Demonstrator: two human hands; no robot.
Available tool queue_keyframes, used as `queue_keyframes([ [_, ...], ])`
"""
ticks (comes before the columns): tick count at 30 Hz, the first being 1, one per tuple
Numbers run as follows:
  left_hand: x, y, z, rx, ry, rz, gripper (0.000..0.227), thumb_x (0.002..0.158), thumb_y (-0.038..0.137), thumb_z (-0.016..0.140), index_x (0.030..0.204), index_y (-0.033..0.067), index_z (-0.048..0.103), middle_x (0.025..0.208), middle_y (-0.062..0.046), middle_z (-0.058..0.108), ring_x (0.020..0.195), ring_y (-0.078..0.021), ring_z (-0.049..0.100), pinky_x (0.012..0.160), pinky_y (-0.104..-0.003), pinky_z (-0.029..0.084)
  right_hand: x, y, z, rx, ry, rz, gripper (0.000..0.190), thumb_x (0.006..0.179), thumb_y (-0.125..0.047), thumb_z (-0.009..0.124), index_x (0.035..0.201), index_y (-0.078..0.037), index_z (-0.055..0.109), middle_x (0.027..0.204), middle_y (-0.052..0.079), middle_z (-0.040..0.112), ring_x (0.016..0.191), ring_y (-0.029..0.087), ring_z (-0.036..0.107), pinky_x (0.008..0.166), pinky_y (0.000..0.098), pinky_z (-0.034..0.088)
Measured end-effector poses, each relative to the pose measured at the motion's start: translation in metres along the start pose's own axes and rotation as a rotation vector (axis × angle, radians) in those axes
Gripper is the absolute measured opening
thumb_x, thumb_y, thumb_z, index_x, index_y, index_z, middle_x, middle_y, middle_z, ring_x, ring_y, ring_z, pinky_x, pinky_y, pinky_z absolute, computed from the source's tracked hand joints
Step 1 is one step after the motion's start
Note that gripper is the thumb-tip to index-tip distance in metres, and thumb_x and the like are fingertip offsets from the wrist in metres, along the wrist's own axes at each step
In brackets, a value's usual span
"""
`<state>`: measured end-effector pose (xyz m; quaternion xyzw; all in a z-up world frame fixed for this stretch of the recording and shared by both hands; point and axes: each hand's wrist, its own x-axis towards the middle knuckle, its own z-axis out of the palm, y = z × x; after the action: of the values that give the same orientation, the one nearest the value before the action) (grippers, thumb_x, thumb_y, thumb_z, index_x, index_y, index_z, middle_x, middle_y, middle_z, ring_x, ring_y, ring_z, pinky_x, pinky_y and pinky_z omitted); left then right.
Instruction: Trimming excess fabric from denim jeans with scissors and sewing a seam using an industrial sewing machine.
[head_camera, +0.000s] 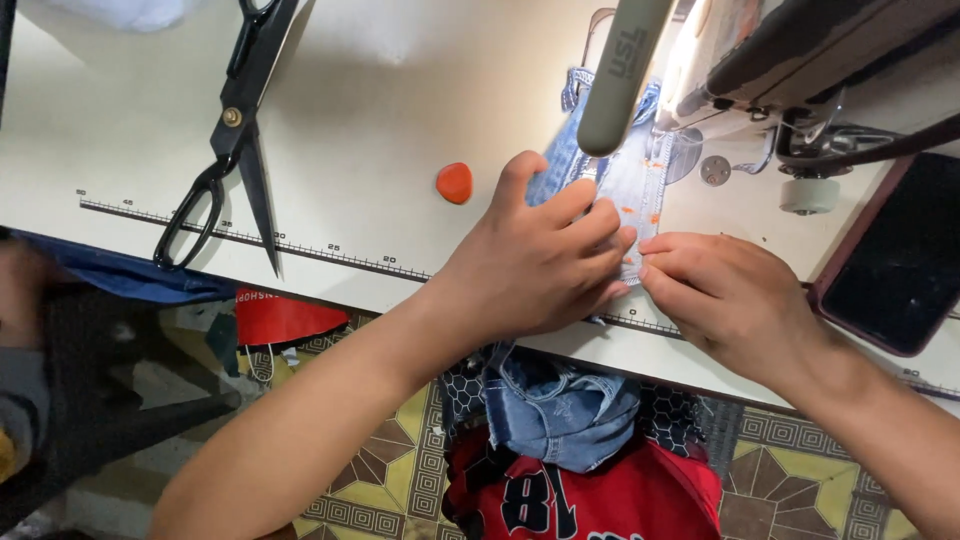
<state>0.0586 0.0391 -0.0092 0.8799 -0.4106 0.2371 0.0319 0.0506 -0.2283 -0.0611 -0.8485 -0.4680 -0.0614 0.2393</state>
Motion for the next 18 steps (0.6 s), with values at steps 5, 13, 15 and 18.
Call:
queue_keyframes([
  [5,0.000,-0.002,0.000,-0.027,0.034,0.050,0.022,0.106,0.037,0.058,0.105,0.0199,0.072,0.124,0.000,0.068,0.123,-0.0187,0.061,0.100,-0.044,0.035,-0.001,0.002,0.003,0.014,0.022,0.019,0.022,0.096,-0.004,0.068,0.117,-0.007,0.068,0.115,0.010,0.070,0.115,0.036,0.071,0.081,0.0457,0.056],
  [13,-0.006,0.006,0.001,-0.237,0.022,0.026,0.029,0.099,0.042,0.070,0.105,0.0136,0.069,0.125,-0.006,0.066,0.121,-0.0220,0.063,0.099,-0.050,0.047,0.019,-0.001,-0.008,0.098,0.023,0.059,0.016,0.099,-0.004,0.065,0.113,-0.012,0.068,0.112,0.005,0.066,0.104,0.031,0.066,0.087,0.0429,0.047],
  [15,-0.005,0.020,-0.004,-0.293,0.040,-0.080,0.013,0.090,0.021,0.072,0.091,0.0114,0.063,0.099,-0.003,0.059,0.109,-0.0244,0.061,0.104,-0.051,0.044,0.022,-0.001,-0.008,0.124,0.000,0.100,0.011,0.100,-0.009,0.062,0.108,-0.013,0.067,0.120,0.006,0.069,0.117,0.031,0.064,0.099,0.0447,0.044],
  [18,-0.008,0.026,-0.002,-0.283,0.104,-0.078,0.017,0.100,0.001,0.053,0.089,0.0095,0.061,0.096,-0.004,0.058,0.114,-0.0224,0.062,0.103,-0.046,0.043,0.025,-0.003,-0.009,0.089,0.009,0.042,0.007,0.098,-0.004,0.063,0.102,-0.008,0.068,0.113,0.007,0.070,0.120,0.032,0.066,0.103,0.0507,0.046],
])
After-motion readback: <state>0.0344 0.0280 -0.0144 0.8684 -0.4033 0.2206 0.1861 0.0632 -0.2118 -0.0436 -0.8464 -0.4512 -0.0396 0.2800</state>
